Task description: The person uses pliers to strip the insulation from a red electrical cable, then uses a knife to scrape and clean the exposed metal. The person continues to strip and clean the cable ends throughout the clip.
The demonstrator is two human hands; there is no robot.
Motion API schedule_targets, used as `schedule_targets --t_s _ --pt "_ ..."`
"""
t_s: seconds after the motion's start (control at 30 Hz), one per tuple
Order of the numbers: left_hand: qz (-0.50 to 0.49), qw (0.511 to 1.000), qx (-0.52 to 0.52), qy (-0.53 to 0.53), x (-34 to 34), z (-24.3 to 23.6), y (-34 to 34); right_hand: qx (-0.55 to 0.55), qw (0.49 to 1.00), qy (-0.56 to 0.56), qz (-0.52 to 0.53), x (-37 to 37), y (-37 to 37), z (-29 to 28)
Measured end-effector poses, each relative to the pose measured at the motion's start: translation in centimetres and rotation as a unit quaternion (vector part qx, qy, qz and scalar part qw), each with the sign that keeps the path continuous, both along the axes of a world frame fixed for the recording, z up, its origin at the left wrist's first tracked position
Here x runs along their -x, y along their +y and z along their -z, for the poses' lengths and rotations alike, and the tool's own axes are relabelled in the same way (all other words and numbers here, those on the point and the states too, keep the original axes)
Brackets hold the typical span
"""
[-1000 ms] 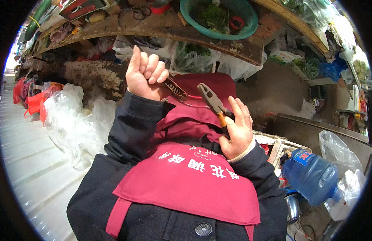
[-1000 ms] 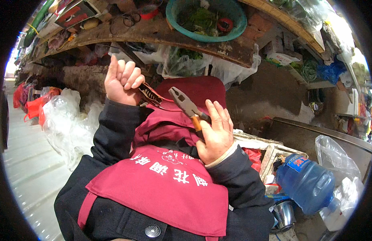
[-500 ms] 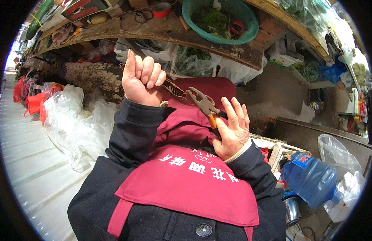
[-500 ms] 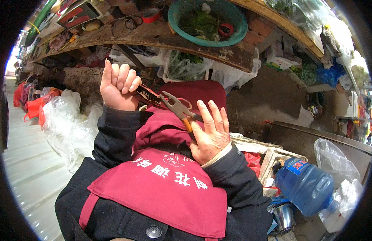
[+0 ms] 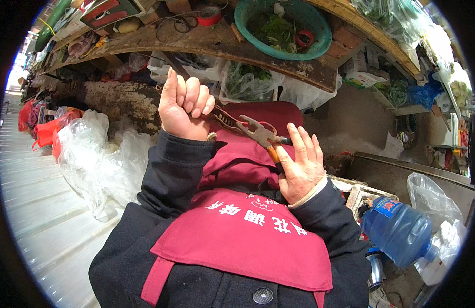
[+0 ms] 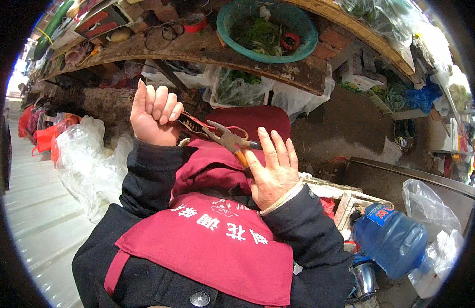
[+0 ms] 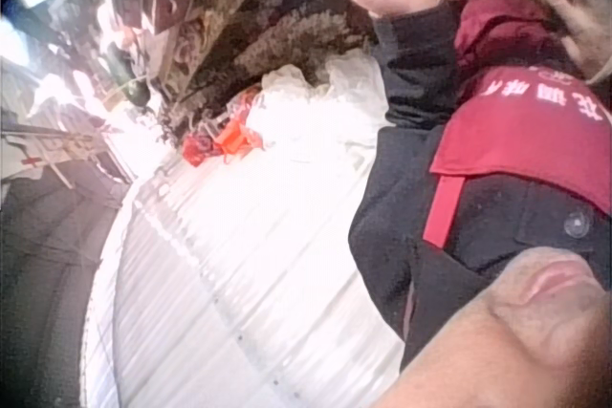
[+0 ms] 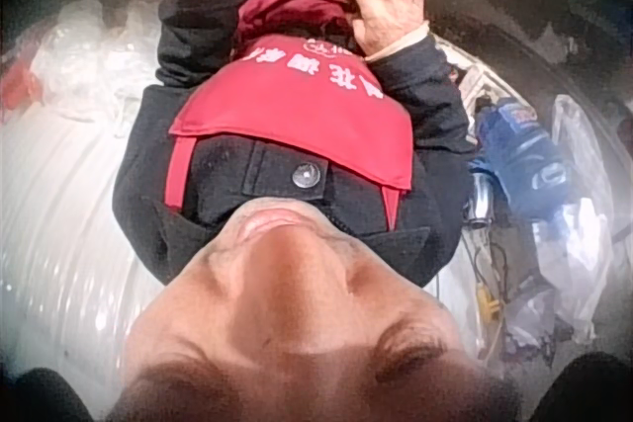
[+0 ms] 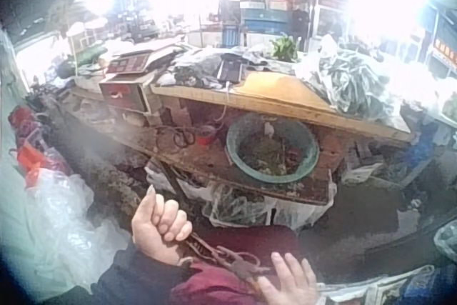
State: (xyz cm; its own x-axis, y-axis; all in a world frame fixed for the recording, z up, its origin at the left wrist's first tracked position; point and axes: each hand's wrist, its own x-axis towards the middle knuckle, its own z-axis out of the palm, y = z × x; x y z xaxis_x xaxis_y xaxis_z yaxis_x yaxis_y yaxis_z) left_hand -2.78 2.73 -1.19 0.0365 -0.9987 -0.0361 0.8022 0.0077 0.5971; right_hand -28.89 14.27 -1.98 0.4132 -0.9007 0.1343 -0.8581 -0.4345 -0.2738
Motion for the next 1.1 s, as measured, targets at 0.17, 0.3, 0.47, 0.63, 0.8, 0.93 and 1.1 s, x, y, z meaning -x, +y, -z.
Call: schedule_targets --t_s 0.17,0.3,0.47,0.63,0.8,0.93,1.1 --pt "0.004 0.999 0.004 -0.052 0.4 -0.5 0.7 0.038 0.999 0.007 -0.029 1.0 -1.0 -0.8" --pt "0.069 0.996 -0.061 0.008 0.6 -0.5 1.9 0.06 0.997 0.042 -0.029 2.3 -1.7 -0.8" --pt "0.055 0.987 -0.144 -0.042 1.0 1.4 3.4 0.0 0.998 0.05 -0.04 2.8 0.0 0.7" --pt "0.051 0.977 -0.204 -0.047 0.6 2.9 3.3 -0.019 0.998 0.031 -0.052 2.6 2.0 2.7" --pt "0.067 0.975 -0.209 -0.045 0.6 3.3 4.1 -0.022 0.998 -0.031 -0.051 3.0 2.1 3.8" --pt "0.069 0.977 -0.193 -0.054 0.8 3.3 4.7 -0.01 0.998 -0.046 -0.036 3.5 2.2 4.3" --pt "0.042 0.975 -0.208 -0.058 1.1 2.6 5.1 -0.035 0.994 -0.101 -0.008 3.6 2.6 4.8"
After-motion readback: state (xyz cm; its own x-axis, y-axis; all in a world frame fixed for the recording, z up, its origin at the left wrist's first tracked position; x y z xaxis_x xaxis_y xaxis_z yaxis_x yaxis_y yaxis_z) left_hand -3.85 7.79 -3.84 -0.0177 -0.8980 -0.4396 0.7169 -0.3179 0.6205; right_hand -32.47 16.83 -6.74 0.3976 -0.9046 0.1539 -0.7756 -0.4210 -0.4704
